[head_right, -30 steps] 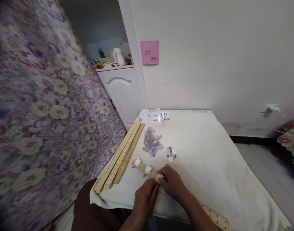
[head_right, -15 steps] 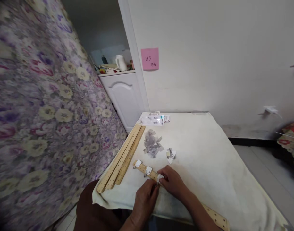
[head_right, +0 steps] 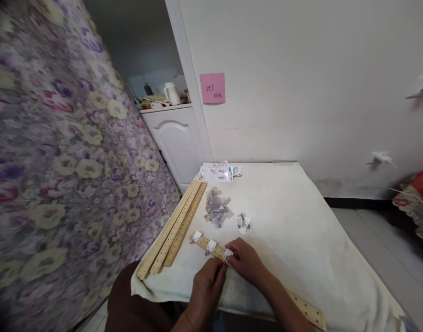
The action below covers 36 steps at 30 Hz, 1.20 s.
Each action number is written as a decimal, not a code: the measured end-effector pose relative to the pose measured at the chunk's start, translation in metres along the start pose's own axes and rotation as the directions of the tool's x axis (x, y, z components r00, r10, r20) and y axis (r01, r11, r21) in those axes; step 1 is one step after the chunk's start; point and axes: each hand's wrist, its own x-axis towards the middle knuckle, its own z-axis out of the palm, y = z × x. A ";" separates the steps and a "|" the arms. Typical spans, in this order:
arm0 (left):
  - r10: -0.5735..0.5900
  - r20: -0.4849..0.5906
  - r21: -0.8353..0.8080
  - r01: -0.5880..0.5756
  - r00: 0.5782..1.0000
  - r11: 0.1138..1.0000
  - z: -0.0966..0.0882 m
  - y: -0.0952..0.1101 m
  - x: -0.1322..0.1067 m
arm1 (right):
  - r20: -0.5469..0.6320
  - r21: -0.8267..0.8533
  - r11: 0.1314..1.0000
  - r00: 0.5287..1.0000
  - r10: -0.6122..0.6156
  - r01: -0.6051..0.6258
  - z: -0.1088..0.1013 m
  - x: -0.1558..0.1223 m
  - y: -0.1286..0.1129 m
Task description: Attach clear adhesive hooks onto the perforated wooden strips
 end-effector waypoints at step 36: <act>0.005 0.012 0.020 -0.005 1.000 1.000 0.002 -0.004 -0.001 | -0.005 0.004 0.999 0.998 0.055 -0.054 0.004 0.003 0.004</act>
